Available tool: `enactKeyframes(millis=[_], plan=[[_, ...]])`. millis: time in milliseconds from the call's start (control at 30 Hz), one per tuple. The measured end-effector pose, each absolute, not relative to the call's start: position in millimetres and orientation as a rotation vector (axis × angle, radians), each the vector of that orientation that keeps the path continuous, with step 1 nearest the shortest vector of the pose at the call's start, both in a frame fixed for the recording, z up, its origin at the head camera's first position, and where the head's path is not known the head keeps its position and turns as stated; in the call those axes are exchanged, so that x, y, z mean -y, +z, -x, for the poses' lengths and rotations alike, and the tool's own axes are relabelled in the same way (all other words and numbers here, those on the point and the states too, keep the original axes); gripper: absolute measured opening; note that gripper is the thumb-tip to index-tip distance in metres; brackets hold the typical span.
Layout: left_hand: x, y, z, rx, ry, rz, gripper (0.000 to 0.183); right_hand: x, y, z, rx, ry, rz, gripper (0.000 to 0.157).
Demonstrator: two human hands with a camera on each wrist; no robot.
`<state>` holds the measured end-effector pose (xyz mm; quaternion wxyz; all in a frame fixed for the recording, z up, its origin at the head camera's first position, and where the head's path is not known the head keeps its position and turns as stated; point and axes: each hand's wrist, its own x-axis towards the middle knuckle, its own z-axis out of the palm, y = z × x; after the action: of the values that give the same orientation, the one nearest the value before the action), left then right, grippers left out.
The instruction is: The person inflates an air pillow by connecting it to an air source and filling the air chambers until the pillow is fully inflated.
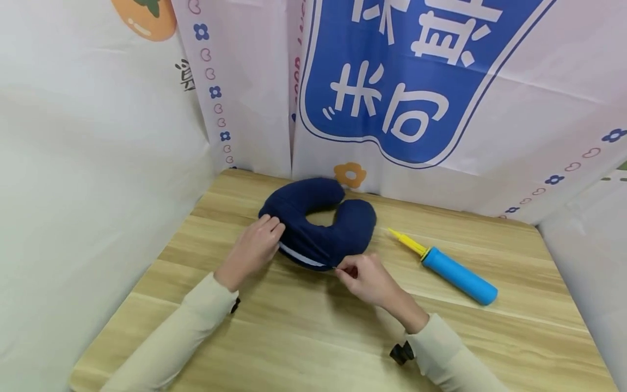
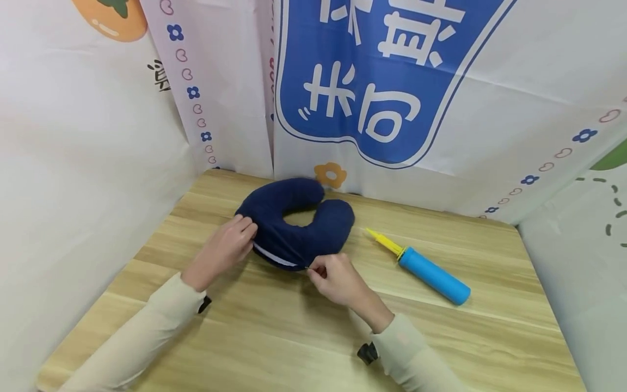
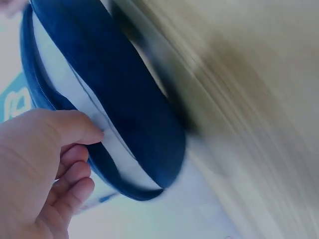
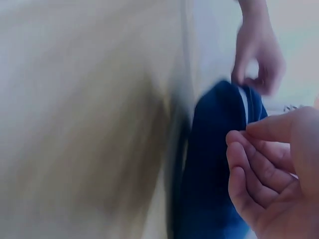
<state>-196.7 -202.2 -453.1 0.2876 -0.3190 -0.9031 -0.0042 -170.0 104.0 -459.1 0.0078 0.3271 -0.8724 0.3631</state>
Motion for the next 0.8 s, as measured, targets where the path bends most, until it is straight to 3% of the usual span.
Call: enactKeyframes(millis=[100,233,433,567,800], plan=[[203,-457,204,2.476,-0.023,0.822,0.022,-93,-469,168,2.735,1.164,-0.981,0.011],[201,-452,179,2.576,-0.151,0.755,0.02,-83,-475,165,2.77,1.207,-0.947,0.011],[162,-447,137,2.824,-0.897,0.721,0.003,-82,-467,161,2.778,1.173,-0.835,0.01],[138,-463,130,2.907,-1.449,0.603,0.017,-78,-469,159,2.755,1.091,-0.839,0.011],[117,-484,133,2.803,-1.625,0.43,0.021,-77,-476,158,2.594,0.678,-1.028,0.009]])
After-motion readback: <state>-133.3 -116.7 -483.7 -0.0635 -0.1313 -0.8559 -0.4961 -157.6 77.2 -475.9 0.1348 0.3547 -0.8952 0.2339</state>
